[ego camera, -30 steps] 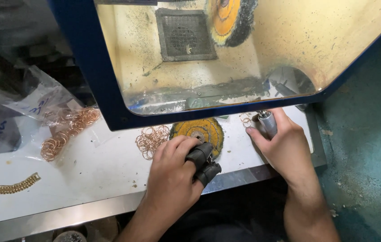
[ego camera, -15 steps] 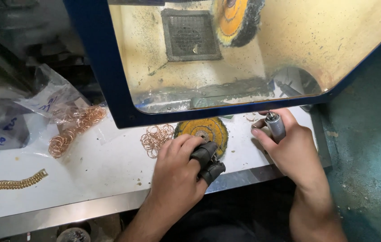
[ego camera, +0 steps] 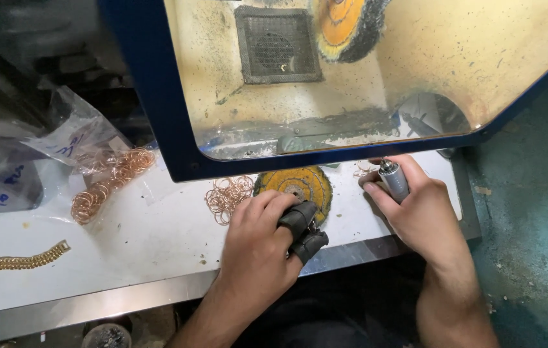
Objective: Polishing small jewelry components using a handheld rotary tool at a workshop bench.
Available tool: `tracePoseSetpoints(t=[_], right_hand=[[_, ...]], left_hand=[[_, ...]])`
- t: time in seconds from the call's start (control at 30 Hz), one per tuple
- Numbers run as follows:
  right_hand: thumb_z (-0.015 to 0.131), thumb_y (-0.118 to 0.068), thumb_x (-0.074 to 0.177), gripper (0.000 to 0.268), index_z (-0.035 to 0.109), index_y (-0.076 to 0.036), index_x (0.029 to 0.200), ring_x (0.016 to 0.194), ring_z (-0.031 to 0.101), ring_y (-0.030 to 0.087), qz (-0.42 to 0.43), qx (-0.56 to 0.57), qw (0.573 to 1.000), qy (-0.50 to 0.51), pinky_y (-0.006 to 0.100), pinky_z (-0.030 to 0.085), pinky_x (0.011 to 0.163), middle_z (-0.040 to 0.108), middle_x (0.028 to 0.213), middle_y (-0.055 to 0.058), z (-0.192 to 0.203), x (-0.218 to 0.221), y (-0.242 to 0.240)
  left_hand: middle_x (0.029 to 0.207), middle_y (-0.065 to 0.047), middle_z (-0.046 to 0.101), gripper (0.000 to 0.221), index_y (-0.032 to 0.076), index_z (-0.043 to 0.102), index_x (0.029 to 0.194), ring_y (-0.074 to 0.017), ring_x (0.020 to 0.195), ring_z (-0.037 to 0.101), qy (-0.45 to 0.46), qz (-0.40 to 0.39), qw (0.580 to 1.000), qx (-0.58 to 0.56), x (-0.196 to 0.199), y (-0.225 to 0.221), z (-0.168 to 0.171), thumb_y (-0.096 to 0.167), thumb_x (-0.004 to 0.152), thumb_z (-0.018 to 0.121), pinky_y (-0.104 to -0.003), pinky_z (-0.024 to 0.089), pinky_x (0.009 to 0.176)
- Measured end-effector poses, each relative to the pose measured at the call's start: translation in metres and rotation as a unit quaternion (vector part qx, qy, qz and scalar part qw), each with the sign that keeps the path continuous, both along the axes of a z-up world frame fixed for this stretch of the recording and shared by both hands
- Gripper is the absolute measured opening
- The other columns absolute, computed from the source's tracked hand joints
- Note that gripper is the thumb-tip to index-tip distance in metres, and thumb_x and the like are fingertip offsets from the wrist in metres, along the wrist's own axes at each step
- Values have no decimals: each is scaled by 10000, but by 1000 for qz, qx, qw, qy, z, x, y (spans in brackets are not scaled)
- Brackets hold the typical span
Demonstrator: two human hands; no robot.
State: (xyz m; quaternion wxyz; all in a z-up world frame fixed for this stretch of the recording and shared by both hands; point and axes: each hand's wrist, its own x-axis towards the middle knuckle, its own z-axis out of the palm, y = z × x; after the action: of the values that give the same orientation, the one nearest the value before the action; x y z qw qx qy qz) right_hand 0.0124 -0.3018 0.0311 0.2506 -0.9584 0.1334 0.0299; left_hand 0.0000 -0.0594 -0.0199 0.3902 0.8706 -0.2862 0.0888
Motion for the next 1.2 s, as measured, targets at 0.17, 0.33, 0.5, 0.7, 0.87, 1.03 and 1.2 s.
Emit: tracePoseSetpoints(t=[0.17,0.33,0.5,0.7,0.87,1.03,1.2], right_hand=[[792,-343,872,387,637,-110,1138,702,645,279,-22,-63,998,16,380,459,690,703,774,98,-11,-1,-10],[786,-306,892,439,627,-30,1194,744,658,399,9,-115,992,-55,434,476,661,730,853,176,-21,4,-15],[790,-315,896,474,674,-51,1272,1000,697,348,79,-157,974,-142,435,525,824,747,1185,82,-28,21,-13],[805,-330,854,505,678,-99,1285,997,692,339,53,-140,984,-98,413,521,833,759,1112,77,-26,25,-12],[861,-287,810,382,736,-99,1118,874,718,232,28,-90,993,-68,337,517,783,784,990,33,-4,15,1],[853,-114,783,468,645,-154,1200,903,766,108,80,117,989,-36,247,543,876,799,956,3,9,-10,35],[877,-320,780,448,645,-227,1152,638,676,166,88,20,996,-9,302,523,675,773,838,-16,-6,-24,44]], left_hand=[[1241,-109,657,373,-30,770,888,-366,1193,571,4,-1,1000,5,-1,1,0,342,866,779,-573,408,1025],[1251,-96,653,389,-6,765,855,-366,1209,571,-8,0,1000,5,0,0,1,382,891,767,-560,404,1017],[1208,-117,664,392,-33,770,902,-361,1152,586,-14,1,1000,-1,1,0,4,358,877,772,-549,418,1001],[1201,-95,657,330,-17,774,914,-349,1142,580,0,1,1000,0,1,0,2,300,827,792,-552,424,997],[1221,-99,653,383,-28,771,936,-359,1160,571,0,-3,1000,1,2,0,2,347,857,778,-561,415,1000],[1243,-89,646,299,-17,775,872,-361,1198,562,19,-3,1000,4,1,1,1,275,814,808,-557,405,1011],[1216,-64,648,306,34,750,1077,-330,1168,583,-8,7,1000,-8,1,0,2,261,872,745,-524,431,961]])
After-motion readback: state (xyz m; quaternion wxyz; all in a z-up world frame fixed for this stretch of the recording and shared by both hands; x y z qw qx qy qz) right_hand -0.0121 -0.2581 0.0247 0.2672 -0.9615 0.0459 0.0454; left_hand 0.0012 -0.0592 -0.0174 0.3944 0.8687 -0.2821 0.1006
